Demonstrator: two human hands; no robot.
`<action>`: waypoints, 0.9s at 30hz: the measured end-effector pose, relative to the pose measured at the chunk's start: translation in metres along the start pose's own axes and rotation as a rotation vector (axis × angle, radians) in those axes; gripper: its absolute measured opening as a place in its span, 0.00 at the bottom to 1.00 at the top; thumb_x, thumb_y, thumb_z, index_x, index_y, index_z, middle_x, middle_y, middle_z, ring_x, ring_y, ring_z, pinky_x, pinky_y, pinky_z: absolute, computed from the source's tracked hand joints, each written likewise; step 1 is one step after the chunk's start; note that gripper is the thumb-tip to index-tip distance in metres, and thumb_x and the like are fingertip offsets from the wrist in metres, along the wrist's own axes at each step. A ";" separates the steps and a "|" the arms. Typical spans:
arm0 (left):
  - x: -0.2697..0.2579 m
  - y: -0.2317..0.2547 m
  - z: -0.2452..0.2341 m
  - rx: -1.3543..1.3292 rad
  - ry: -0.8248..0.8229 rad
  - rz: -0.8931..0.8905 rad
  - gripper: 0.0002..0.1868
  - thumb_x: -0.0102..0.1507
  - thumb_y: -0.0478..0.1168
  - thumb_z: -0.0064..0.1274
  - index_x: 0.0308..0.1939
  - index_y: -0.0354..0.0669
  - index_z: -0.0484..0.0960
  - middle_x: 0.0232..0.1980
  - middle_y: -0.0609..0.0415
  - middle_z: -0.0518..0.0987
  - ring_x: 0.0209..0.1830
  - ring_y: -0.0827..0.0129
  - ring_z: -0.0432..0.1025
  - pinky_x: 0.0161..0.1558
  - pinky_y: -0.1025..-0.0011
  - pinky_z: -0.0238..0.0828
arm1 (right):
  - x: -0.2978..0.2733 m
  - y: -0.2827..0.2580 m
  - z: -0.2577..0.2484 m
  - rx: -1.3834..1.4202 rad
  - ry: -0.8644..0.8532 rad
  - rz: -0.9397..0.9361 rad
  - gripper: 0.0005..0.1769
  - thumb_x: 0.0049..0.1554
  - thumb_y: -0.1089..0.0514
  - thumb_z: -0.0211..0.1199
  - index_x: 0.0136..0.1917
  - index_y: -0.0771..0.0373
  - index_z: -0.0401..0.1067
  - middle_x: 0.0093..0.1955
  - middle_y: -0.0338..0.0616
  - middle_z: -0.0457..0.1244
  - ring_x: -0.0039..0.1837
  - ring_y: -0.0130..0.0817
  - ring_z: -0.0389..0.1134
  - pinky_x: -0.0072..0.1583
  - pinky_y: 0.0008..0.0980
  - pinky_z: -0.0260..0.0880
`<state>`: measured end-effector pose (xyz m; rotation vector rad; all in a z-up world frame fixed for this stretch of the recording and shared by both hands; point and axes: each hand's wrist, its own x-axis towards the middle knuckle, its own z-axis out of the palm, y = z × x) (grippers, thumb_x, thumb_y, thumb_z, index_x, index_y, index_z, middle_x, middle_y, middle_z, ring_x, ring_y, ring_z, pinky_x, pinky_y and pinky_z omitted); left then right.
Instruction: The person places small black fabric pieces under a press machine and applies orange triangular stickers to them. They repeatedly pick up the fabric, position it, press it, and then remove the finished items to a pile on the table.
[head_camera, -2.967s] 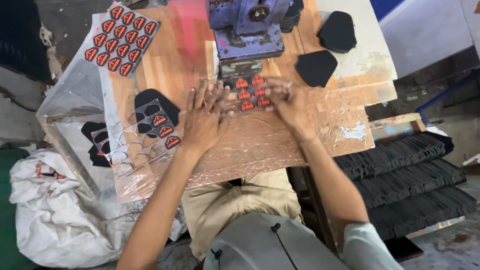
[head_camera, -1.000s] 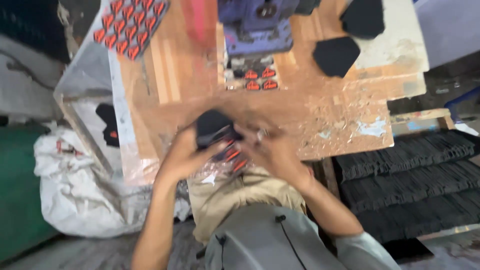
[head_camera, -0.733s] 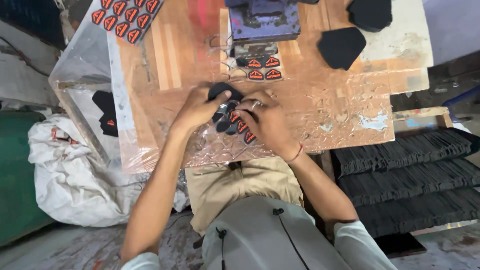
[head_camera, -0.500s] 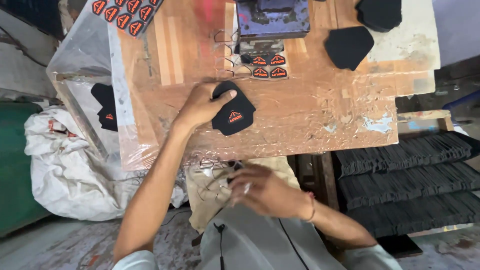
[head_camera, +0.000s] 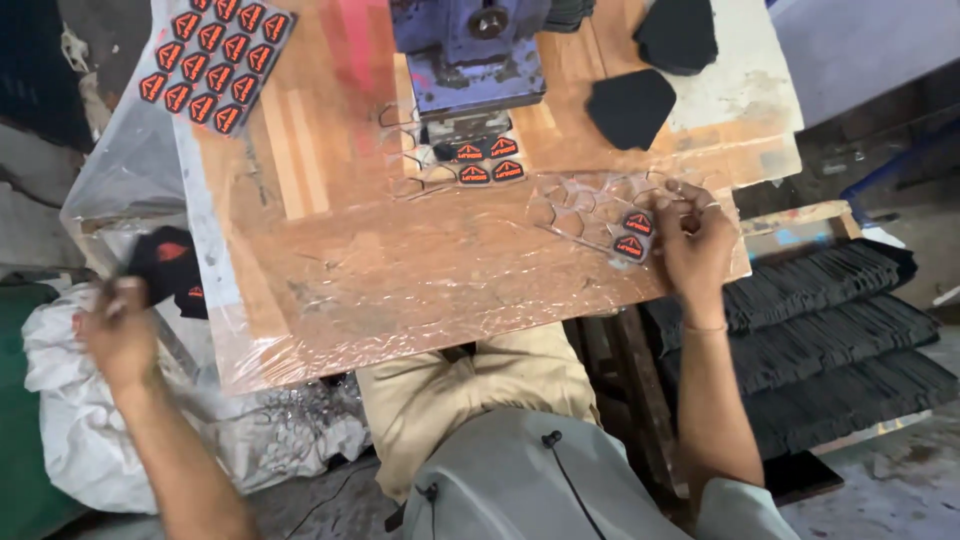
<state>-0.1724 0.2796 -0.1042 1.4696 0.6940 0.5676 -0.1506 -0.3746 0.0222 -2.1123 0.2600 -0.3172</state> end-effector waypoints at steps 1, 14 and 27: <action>0.000 -0.009 0.001 -0.004 0.002 0.002 0.27 0.65 0.40 0.56 0.68 0.41 0.71 0.63 0.50 0.76 0.60 0.59 0.74 0.62 0.61 0.76 | 0.001 0.005 0.006 0.001 0.001 -0.005 0.12 0.65 0.66 0.58 0.61 0.70 0.72 0.36 0.38 0.65 0.36 0.21 0.66 0.38 0.22 0.66; -0.088 0.141 0.318 0.393 -0.914 0.849 0.46 0.54 0.50 0.76 0.67 0.31 0.69 0.63 0.36 0.76 0.63 0.45 0.72 0.65 0.56 0.69 | 0.017 0.023 -0.052 -0.392 -0.023 -0.075 0.13 0.63 0.62 0.67 0.57 0.74 0.73 0.53 0.49 0.70 0.40 0.34 0.67 0.41 0.33 0.65; -0.090 0.107 0.322 0.477 -0.794 0.450 0.48 0.49 0.43 0.73 0.70 0.43 0.65 0.47 0.47 0.85 0.46 0.53 0.82 0.47 0.60 0.78 | 0.103 -0.024 0.030 -0.533 -0.105 -0.413 0.13 0.61 0.59 0.68 0.57 0.67 0.77 0.53 0.57 0.70 0.55 0.54 0.71 0.57 0.45 0.71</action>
